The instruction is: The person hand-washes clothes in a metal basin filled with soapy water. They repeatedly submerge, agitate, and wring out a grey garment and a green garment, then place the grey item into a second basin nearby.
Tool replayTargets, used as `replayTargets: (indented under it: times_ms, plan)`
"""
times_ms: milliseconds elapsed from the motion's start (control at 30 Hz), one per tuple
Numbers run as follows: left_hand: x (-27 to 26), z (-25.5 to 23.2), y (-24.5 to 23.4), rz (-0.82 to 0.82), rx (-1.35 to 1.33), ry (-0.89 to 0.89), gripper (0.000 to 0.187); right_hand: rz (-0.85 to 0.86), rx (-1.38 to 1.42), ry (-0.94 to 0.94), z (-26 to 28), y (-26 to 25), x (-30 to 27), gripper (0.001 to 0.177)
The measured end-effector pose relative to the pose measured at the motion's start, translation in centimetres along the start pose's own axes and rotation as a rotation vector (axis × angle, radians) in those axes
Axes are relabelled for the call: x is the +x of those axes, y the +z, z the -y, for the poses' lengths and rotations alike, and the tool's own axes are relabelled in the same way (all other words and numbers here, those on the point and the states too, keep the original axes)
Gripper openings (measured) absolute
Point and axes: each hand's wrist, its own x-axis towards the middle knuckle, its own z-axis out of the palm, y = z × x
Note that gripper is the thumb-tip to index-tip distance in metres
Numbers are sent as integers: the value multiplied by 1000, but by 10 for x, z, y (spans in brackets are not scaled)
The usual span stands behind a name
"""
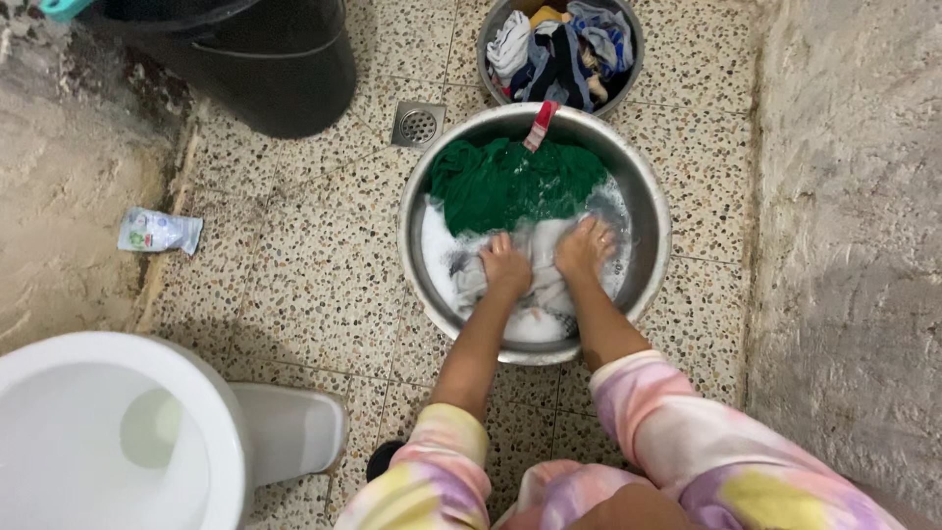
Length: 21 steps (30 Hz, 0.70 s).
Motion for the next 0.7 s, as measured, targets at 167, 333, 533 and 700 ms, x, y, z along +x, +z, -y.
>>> replayTargets:
  times_ms: [167,333,533,700]
  plan:
    - [26,-6,19,64,24,93,62,79,39,93,6,6,19,43]
    - [16,-2,15,60,7,140,56,32,135,129,3,16,26,39]
    - [15,17,12,-146,-443,196,35,-73,490,56,-9,17,63,35]
    - [44,59,-37,-379,-1307,375,37,237,794,-652,-18,1,91,30]
